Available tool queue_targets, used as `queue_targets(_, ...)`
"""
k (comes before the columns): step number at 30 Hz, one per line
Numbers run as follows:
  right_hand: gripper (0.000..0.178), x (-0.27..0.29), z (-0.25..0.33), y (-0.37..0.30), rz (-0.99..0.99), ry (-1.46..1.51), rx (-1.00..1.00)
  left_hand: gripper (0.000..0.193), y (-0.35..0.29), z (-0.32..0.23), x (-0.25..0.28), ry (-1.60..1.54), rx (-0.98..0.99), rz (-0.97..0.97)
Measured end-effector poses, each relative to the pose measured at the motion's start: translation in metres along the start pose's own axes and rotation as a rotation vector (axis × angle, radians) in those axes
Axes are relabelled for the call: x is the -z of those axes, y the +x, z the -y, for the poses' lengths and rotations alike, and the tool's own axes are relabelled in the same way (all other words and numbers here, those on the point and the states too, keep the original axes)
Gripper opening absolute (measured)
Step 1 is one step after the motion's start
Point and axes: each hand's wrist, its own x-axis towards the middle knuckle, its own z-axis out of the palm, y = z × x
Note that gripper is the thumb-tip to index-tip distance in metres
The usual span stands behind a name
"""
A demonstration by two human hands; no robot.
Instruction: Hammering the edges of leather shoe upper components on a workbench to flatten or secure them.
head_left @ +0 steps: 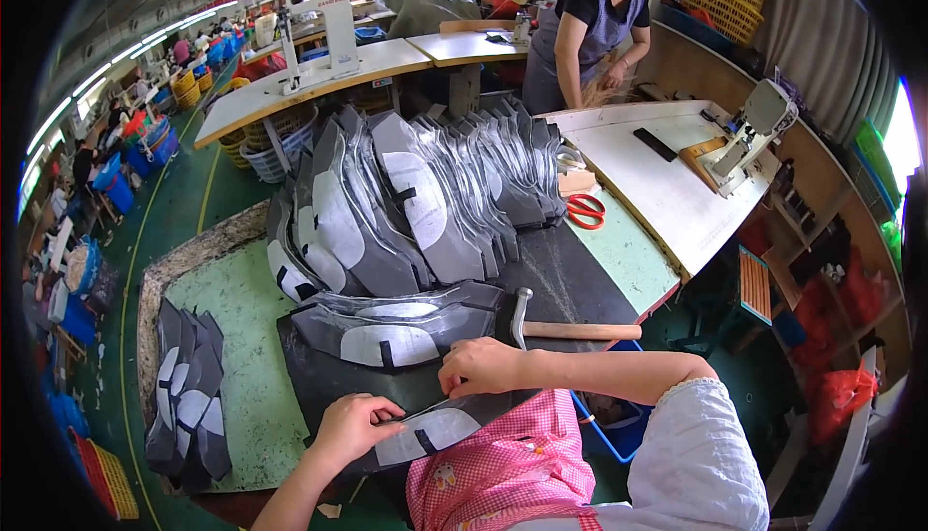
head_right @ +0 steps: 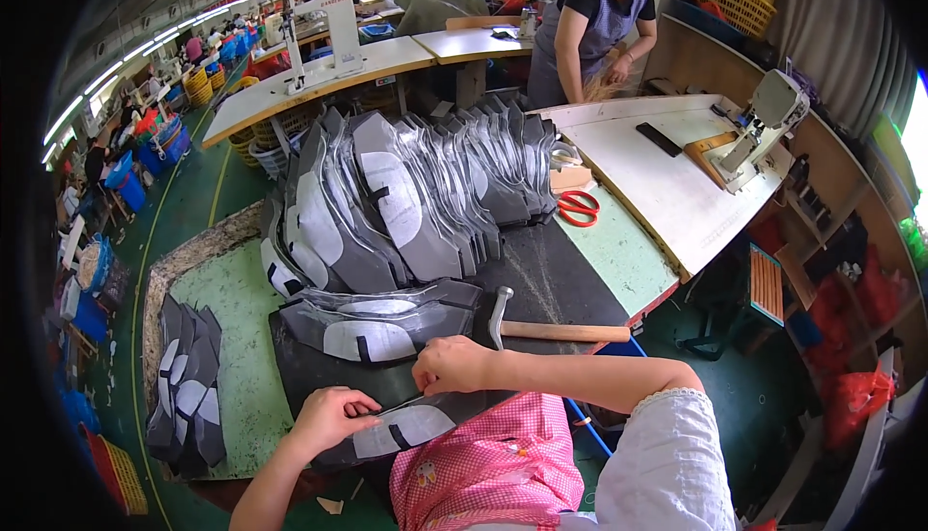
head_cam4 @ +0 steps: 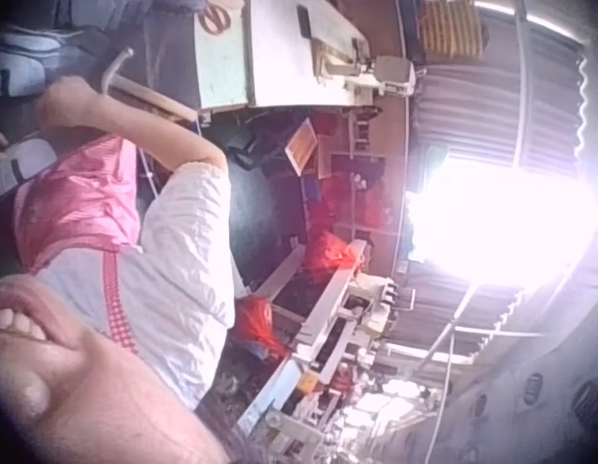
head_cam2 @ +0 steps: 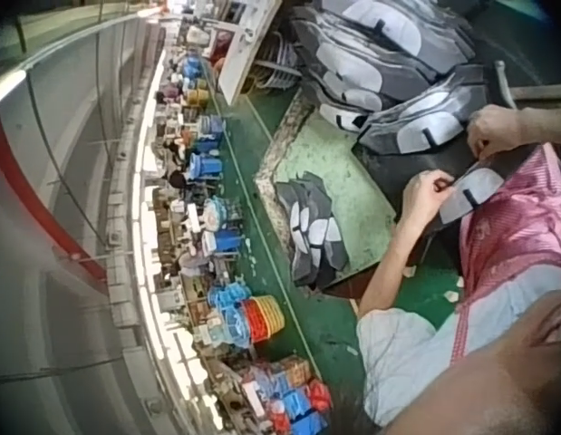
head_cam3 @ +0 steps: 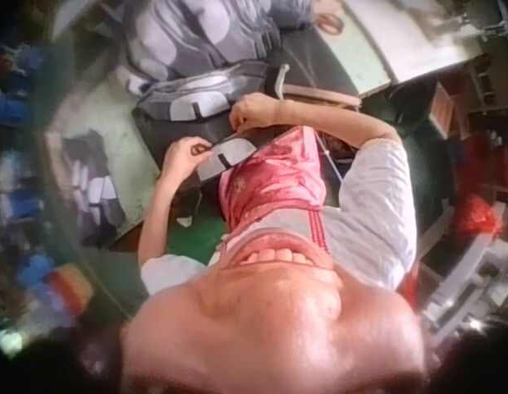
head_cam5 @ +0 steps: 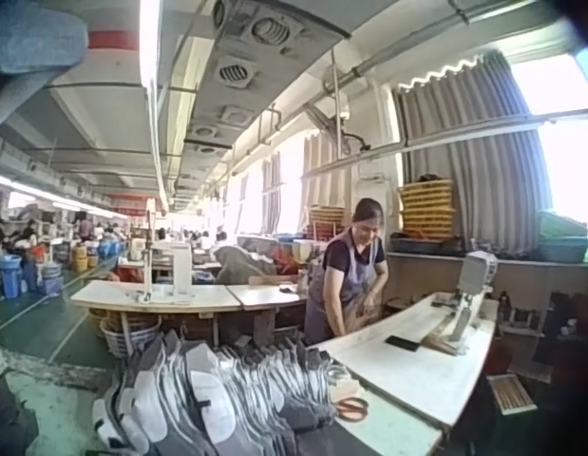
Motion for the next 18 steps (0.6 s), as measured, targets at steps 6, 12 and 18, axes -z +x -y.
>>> queue_targets(6,0.014,-0.006,-0.002,-0.008,-0.091,0.071,0.059,0.024,-0.003,-0.007,-0.005,0.15,0.013,-0.053)
queue_targets(12,0.015,0.001,0.0,-0.017,-0.062,0.072,0.044,0.026,0.002,0.004,-0.008,0.076,-0.06,-0.012)
queue_targets(18,0.015,0.014,0.009,-0.036,-0.276,-0.015,0.156,0.022,-0.01,0.003,-0.009,0.118,-0.07,-0.02)
